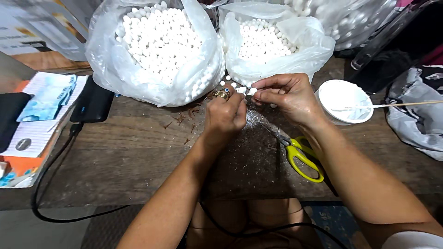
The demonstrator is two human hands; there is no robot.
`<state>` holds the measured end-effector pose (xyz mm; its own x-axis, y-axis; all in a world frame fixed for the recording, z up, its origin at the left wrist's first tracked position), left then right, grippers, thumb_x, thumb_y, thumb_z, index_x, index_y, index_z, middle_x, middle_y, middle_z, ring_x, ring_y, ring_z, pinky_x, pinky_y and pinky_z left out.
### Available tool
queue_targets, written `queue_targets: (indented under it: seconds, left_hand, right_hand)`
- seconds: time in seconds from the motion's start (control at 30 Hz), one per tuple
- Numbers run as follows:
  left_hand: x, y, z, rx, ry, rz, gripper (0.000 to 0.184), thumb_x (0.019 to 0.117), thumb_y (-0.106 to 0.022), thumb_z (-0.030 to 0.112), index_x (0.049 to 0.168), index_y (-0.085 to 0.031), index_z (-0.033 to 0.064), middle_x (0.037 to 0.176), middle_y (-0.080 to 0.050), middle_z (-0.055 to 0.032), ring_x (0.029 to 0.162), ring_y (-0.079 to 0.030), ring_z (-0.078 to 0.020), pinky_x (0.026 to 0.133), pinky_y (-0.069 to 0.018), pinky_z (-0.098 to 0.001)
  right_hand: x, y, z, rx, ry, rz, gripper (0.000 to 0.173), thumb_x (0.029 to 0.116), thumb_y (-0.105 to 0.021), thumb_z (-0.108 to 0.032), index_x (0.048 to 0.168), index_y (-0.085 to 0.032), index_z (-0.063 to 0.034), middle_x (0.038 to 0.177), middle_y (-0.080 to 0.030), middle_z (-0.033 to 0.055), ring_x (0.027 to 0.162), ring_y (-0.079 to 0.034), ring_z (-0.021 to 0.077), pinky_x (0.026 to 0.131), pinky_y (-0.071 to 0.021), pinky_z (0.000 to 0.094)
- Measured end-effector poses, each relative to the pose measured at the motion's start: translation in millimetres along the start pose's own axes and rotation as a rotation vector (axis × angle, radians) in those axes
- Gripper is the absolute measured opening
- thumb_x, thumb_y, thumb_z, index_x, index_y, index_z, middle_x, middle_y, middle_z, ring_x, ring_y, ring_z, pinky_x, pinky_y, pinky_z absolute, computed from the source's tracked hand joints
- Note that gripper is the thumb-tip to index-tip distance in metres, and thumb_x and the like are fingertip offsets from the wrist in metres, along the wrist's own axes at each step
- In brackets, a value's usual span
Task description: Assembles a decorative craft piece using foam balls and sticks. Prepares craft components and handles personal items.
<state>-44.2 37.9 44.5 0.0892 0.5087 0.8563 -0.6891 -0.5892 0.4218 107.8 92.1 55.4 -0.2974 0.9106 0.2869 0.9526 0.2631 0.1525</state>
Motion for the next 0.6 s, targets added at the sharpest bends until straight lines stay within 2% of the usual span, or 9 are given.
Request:
queue_targets:
  seconds: [0.17,0.6]
  left_hand:
    - [-1.3,-2.2,1.8,0.022,-0.015,-0.013,0.014,0.0857,-0.06,0.001,0.081,-0.073,-0.0031,0.078,-0.065,-0.0165,0.07,-0.063,-0.0221,0.061,-0.0494,-0.0271]
    - [-1.1,-1.8,1.3,-0.044,-0.005,0.013,0.015,0.0859,-0.06,0.0,0.079,-0.073,-0.0041,0.076,-0.063,-0.0151,0.069,-0.06,-0.0175,0.062,-0.0473,-0.022]
  right_hand:
    - [-0.6,-0.9,-2.0,-0.063,0.058,-0.017,0.015,0.0852,-0.07,0.008,0.098,-0.073,-0.0003,0.081,-0.073,-0.0037,0.068,-0.068,-0.0003,0.068,-0.0598,0.0174]
    - [-3.0,-4.1,-0.2,-0.025,-0.009,0.005,0.007,0.0903,-0.07,0.004,0.092,-0.073,-0.0014,0.074,-0.072,-0.004,0.06,-0.067,0.0004,0.061,-0.06,0.0176]
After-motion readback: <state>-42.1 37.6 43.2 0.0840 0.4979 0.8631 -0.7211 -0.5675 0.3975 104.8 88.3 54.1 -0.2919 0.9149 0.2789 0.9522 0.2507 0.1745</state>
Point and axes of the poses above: each hand's wrist, its own x-axis towards the middle knuckle, its own y-axis out of the back of the hand, z = x × y, the point moved 6 cm from there along x, towards the middle knuckle
